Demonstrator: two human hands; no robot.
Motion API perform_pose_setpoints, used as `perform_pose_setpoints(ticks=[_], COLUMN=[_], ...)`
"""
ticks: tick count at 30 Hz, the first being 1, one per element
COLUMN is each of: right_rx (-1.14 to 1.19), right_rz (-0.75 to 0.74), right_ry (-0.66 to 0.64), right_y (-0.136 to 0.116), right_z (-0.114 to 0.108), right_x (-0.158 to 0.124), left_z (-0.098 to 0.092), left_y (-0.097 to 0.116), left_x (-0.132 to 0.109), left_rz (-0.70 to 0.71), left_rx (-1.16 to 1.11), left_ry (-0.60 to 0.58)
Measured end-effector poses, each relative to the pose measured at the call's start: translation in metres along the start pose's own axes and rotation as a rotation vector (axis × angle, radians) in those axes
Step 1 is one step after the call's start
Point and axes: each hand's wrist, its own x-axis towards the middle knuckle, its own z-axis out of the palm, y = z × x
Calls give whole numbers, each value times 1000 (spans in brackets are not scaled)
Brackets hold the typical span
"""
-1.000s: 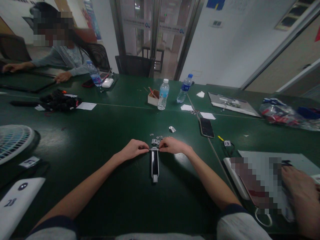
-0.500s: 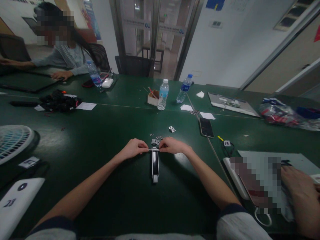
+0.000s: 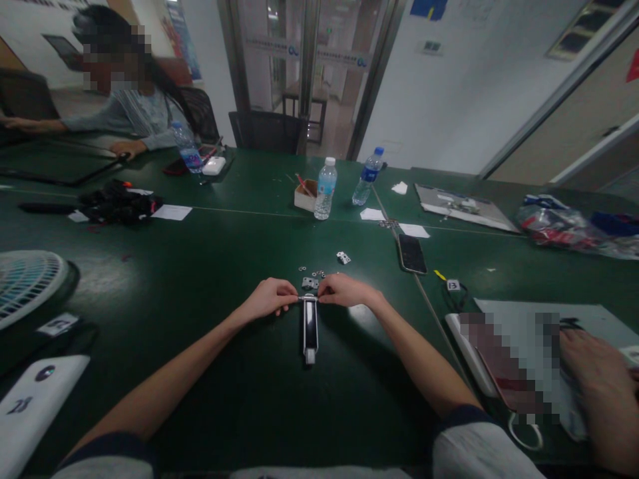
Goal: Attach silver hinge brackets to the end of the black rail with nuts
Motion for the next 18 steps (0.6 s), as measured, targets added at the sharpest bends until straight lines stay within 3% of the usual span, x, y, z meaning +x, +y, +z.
perform_pose_setpoints(ticks=[18], right_rx=[13], right_rz=[12], right_ry=[-4], right_y=[-1], right_z=[1], right_x=[0], left_z=[0], left_y=[-4], left_x=[1], left_rz=[-8], left_rx=[-25], left_ry=[5])
